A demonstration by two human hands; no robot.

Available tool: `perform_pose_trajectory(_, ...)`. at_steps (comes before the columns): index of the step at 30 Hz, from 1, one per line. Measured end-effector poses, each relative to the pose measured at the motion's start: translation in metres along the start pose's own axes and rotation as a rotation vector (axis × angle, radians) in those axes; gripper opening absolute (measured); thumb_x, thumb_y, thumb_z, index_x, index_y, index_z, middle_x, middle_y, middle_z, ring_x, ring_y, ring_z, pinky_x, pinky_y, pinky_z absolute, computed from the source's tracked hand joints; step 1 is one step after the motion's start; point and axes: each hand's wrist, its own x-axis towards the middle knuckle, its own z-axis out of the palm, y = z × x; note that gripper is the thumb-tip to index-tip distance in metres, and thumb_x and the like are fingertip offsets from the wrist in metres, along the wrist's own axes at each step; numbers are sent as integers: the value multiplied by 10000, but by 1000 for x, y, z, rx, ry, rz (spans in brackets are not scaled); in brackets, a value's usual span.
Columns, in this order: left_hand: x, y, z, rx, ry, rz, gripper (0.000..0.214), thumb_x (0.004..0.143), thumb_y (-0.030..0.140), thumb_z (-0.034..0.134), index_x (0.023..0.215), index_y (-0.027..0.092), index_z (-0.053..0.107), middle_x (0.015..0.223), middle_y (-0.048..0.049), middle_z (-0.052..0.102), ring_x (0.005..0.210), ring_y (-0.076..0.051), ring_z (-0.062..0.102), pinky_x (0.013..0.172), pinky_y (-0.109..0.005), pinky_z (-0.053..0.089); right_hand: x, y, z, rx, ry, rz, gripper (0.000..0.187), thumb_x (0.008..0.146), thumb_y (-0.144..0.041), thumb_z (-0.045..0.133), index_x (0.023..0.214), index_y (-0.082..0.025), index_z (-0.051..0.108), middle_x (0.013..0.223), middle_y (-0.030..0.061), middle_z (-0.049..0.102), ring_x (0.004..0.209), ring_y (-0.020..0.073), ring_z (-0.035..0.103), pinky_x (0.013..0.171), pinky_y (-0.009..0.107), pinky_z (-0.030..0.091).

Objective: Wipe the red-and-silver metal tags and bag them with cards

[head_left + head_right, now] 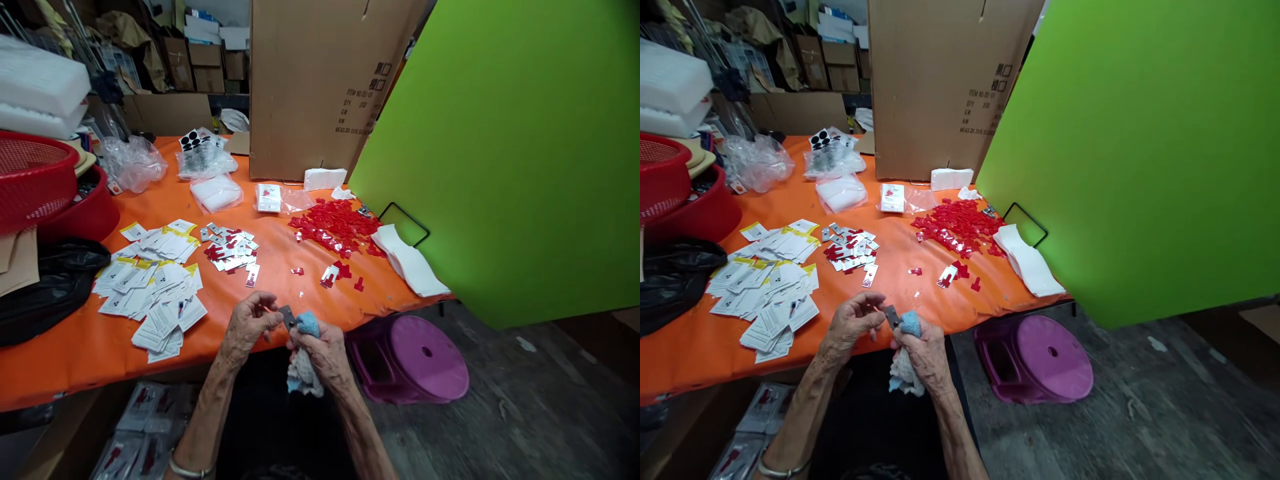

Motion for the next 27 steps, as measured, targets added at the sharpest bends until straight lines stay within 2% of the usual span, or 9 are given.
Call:
perform_pose_trajectory(3, -6, -3, -5, 79, -118, -87, 205, 626, 316, 650, 663, 129, 575, 492, 22, 549, 349, -83, 475, 304, -180, 347, -3, 2, 9, -88, -19, -31, 197, 635, -299, 643, 532, -172, 533, 397, -50, 513, 318, 75, 427, 331, 181, 337)
perform_pose_trajectory(8, -6, -8, 1, 23, 8, -127, 240, 607, 351, 643, 601, 128, 558, 431, 11, 537, 291, -86, 440, 253, -172, 282, -6, 8, 21, -88, 77, -81, 312, 635, -383, 658, 466, -182, 490, 361, -49, 480, 316, 79, 426, 331, 185, 351)
perform_pose_trajectory(13, 34, 3, -23, -14, 364, 44, 258, 634, 390, 614, 676, 149, 534, 485, 20, 540, 354, -114, 484, 319, -217, 364, -16, 11, 6, 46, 137, 5, 337, 588, -415, 698, 459, -169, 507, 357, -12, 518, 292, 120, 475, 301, 211, 379)
perform_pose_trajectory(16, 59, 17, -35, 461, 537, 112, 271, 730, 384, 549, 854, 145, 583, 616, -47, 618, 540, -194, 602, 460, -280, 445, -20, 25, -10, 153, 179, 62, 306, 558, -371, 730, 499, -161, 516, 382, -16, 536, 303, 122, 489, 305, 211, 393)
perform_pose_trajectory(19, 70, 25, -13, 1051, 682, 234, 407, 751, 300, 572, 1120, 131, 549, 916, -146, 652, 821, -268, 630, 645, -341, 463, -19, 42, -21, 286, 243, 98, 289, 574, -349, 731, 539, -162, 513, 408, -25, 545, 321, 122, 497, 309, 214, 395)
perform_pose_trajectory(21, 75, 21, 20, 1212, 591, 336, 405, 765, 257, 558, 1153, 142, 537, 1027, -143, 627, 898, -257, 612, 718, -337, 449, -17, 50, -25, 344, 255, 111, 279, 579, -338, 733, 567, -164, 515, 419, -32, 546, 333, 126, 502, 314, 221, 401)
perform_pose_trajectory(23, 83, 11, 60, 1229, 318, 392, 322, 777, 272, 551, 1082, 170, 572, 1000, -93, 635, 877, -218, 609, 735, -306, 443, -15, 53, -28, 360, 246, 114, 271, 583, -330, 734, 588, -163, 521, 428, -33, 548, 343, 131, 510, 328, 230, 415)
perform_pose_trajectory(25, 95, -4, 95, 1250, 101, 380, 331, 763, 307, 573, 1066, 174, 567, 969, -75, 643, 881, -209, 601, 737, -294, 439, -14, 53, -33, 340, 250, 103, 262, 592, -325, 730, 593, -156, 530, 437, -27, 553, 356, 133, 523, 347, 234, 430)
perform_pose_trajectory(27, 106, -17, 119, 1333, -2, 366, 363, 756, 299, 578, 1091, 165, 544, 999, -88, 636, 952, -223, 579, 778, -299, 427, -15, 52, -41, 318, 269, 95, 259, 600, -327, 724, 587, -150, 536, 442, -20, 555, 361, 134, 527, 353, 233, 432)
